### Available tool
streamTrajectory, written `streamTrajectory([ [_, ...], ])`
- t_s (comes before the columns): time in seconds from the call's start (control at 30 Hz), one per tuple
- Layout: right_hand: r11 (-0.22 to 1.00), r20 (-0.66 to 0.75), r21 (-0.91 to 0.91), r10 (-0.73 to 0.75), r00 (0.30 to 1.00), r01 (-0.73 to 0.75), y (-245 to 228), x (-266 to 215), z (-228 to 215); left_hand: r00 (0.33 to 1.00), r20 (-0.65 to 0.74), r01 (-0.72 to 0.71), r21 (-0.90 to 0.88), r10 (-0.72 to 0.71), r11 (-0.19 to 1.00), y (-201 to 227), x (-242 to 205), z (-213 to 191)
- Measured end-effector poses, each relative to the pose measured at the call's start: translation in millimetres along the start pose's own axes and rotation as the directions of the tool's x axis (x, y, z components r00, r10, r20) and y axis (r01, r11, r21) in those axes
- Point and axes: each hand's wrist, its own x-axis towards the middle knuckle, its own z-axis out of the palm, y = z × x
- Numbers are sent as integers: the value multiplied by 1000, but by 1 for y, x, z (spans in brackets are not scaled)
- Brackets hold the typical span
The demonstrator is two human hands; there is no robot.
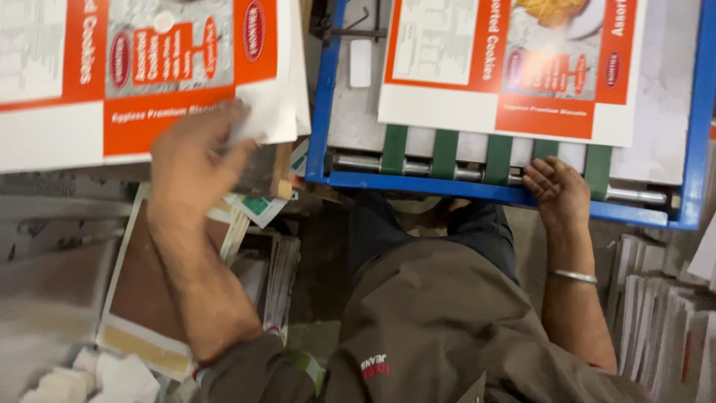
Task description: The person sits on the floor and repeatedly feeds flat printed sheets into a blue manual laminating or folding machine. They pull the processed sheets out and stack them on their lap.
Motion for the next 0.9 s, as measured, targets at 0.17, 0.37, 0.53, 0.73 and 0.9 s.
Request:
streamTrajectory([
  [0.17,1000,226,1,5,974,-5,-13,-31,38,834,-426,-302,182,352,936,-36,15,-23],
  [0.37,999,662,18,-34,749,30,-57,-89,144,863,-288,-297,376,415,878,38,15,96],
  [0.53,986,724,135,-28,690,-101,-52,-115,199,894,54,-416,470,445,779,144,-15,173],
  [0.73,922,389,383,-113,914,-49,-63,-61,143,939,108,-344,299,327,890,109,-33,134],
  [0.9,946,87,201,-275,957,254,-73,-15,51,966,-77,-180,483,247,857,52,-23,87],
])
